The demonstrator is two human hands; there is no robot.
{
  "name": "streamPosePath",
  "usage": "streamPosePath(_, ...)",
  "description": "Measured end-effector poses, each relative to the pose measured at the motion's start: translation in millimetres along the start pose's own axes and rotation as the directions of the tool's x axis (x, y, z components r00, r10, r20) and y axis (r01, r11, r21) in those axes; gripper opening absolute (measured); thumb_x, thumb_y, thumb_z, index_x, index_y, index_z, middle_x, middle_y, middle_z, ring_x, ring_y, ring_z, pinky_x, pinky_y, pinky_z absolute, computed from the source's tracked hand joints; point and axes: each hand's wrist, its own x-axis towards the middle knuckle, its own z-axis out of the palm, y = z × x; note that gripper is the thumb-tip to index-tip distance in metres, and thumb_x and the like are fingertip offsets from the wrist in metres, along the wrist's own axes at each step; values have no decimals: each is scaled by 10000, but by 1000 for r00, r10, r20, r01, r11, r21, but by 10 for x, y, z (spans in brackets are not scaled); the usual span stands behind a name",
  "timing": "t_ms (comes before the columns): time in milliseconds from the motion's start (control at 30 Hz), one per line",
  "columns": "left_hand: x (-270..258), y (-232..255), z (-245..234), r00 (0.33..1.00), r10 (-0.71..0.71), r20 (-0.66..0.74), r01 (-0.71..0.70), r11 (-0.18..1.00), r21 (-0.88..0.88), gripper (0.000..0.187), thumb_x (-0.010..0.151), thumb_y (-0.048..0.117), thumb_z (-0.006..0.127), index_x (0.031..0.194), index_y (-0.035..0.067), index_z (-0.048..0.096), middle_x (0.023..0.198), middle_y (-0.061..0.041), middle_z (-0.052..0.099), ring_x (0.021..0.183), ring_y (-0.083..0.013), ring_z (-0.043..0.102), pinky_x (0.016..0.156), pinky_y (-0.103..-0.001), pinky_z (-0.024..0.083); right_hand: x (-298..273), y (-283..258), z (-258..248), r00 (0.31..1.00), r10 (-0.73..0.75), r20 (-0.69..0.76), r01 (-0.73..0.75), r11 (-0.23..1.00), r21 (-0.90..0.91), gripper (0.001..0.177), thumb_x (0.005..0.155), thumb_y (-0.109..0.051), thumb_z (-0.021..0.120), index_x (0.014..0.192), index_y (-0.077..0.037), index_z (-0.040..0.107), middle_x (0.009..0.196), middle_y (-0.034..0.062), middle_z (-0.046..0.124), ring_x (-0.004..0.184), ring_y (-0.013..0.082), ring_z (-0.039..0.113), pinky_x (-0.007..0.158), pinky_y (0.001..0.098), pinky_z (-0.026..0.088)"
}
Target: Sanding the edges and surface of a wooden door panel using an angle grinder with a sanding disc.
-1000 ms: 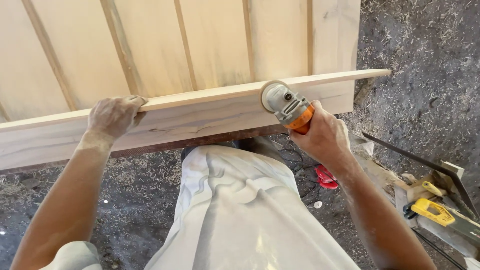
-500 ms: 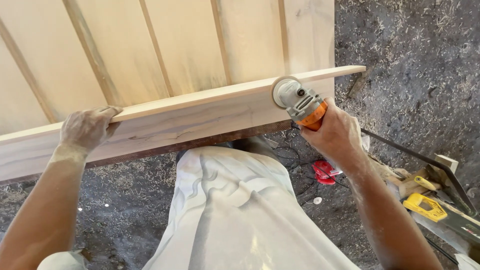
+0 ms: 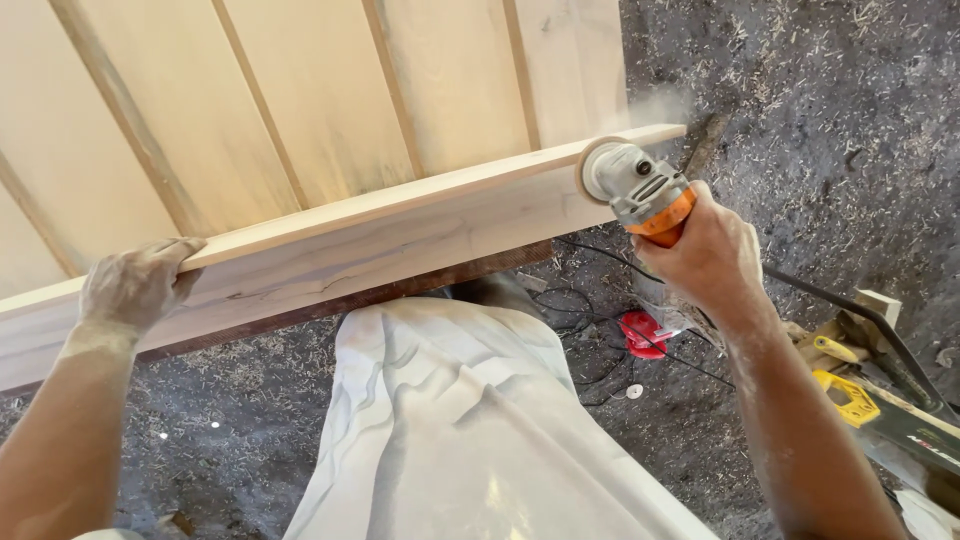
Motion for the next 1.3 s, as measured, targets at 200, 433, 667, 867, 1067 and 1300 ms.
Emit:
streamPosePath(200, 3, 19, -7, 999, -11, 35, 9, 998, 58, 360, 982, 388, 663, 1326, 289, 705, 1126, 27, 792, 840, -178, 775, 825, -349, 662, 105, 378, -72, 1000, 26, -8, -26, 1000, 10, 537, 792, -370, 856, 1127, -39, 599, 913, 170, 744, 797, 321, 739, 762, 461, 593)
streamPosePath(433, -12, -21, 60, 995, -45, 88, 37, 995, 90, 372, 1001, 375, 661, 1367, 318, 698, 1118, 31, 797, 806, -148, 774, 831, -319, 670, 210, 871, -136, 998, 61, 0, -61, 997, 53, 613, 805, -363, 855, 1262, -35, 612, 1041, 142, 745, 867, 242, 740, 856, 399, 599)
streamPosePath(667, -31, 16, 14, 997, -48, 57, 43, 996, 82, 377, 964, 379, 691, 1334, 309, 702, 1164, 40, 786, 883, -167, 777, 878, -340, 662, 65, 1404, -318, 979, 177, -97, -170, 982, 76, 687, 832, -352, 878, 1363, -30, 583, 1135, 153, 710, 890, 249, 718, 804, 403, 618)
streamPosePath(867, 48, 68, 120, 1000, 22, 14, -22, 1000, 4, 426, 935, 304, 711, 1356, 251, 678, 1265, -3, 745, 982, -212, 767, 927, -372, 642, -556, 1525, -289, 920, 326, -215, -276, 932, 233, 524, 855, -285, 900, 1232, -21, 652, 1125, 123, 746, 940, 201, 720, 868, 363, 580)
streamPosePath(1067, -230, 279, 324, 984, 113, -141, -112, 994, 14, 558, 909, 125, 656, 1458, 105, 556, 1454, -126, 614, 1339, -276, 613, 1175, -392, 518, -1038, 1140, 235, 933, 269, -237, -71, 786, 614, 386, 887, -135, 838, 1223, -16, 690, 1160, 59, 752, 1070, 124, 708, 937, 280, 565)
streamPosePath(1300, -346, 395, 168, 976, 61, -209, -110, 966, -232, 950, 796, 590, 676, 1518, 35, 405, 1570, -164, 433, 1462, -344, 383, 1228, -505, 291, -1423, 497, 803, 917, 383, -114, -235, 748, 620, 376, 901, -94, 835, 1214, 11, 655, 1165, 100, 723, 998, 171, 695, 842, 319, 570)
